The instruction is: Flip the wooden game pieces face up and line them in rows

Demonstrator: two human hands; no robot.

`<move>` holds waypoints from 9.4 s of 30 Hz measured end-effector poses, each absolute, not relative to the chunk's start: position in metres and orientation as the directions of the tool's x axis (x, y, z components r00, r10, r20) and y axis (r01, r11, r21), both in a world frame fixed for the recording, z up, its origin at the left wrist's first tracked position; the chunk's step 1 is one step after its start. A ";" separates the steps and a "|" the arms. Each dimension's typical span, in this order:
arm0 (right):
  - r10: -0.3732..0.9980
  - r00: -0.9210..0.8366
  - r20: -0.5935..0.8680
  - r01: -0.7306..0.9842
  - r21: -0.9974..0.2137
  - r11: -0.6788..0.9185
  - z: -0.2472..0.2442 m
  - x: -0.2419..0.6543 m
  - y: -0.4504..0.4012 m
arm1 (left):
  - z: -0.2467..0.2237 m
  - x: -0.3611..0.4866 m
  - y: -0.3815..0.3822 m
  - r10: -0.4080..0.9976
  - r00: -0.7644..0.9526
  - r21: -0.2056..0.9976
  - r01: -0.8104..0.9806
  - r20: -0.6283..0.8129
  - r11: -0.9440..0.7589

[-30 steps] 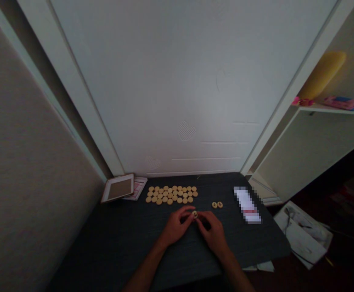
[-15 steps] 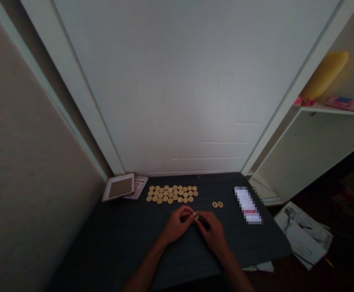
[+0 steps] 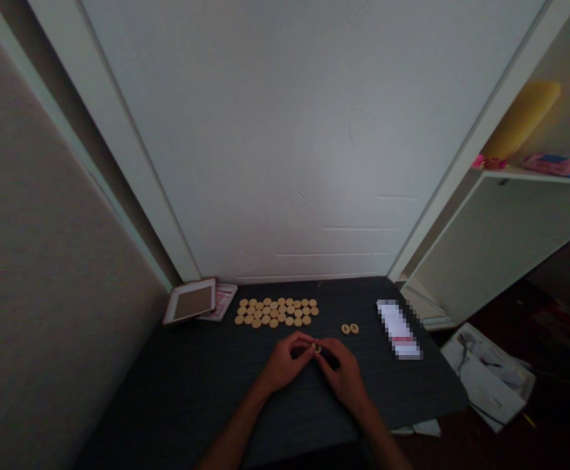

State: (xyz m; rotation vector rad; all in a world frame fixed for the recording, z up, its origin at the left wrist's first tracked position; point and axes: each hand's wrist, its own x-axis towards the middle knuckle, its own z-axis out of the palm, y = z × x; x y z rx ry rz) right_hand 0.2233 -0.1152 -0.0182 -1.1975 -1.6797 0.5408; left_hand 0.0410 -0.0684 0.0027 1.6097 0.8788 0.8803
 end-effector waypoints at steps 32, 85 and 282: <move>0.937 -0.031 0.349 0.430 -0.841 0.327 -0.010 0.224 -0.116 | 0.007 0.043 -0.069 0.883 0.455 0.975 0.125 0.110 -0.186; 0.966 0.085 0.245 0.374 -0.906 0.197 -0.010 0.223 -0.114 | -0.002 0.045 -0.073 0.878 0.459 0.907 0.300 0.134 -0.295; 0.826 -0.173 0.536 0.861 -0.325 0.391 -0.023 0.293 -0.079 | 0.005 0.045 -0.071 0.881 0.447 0.864 0.373 0.154 -0.340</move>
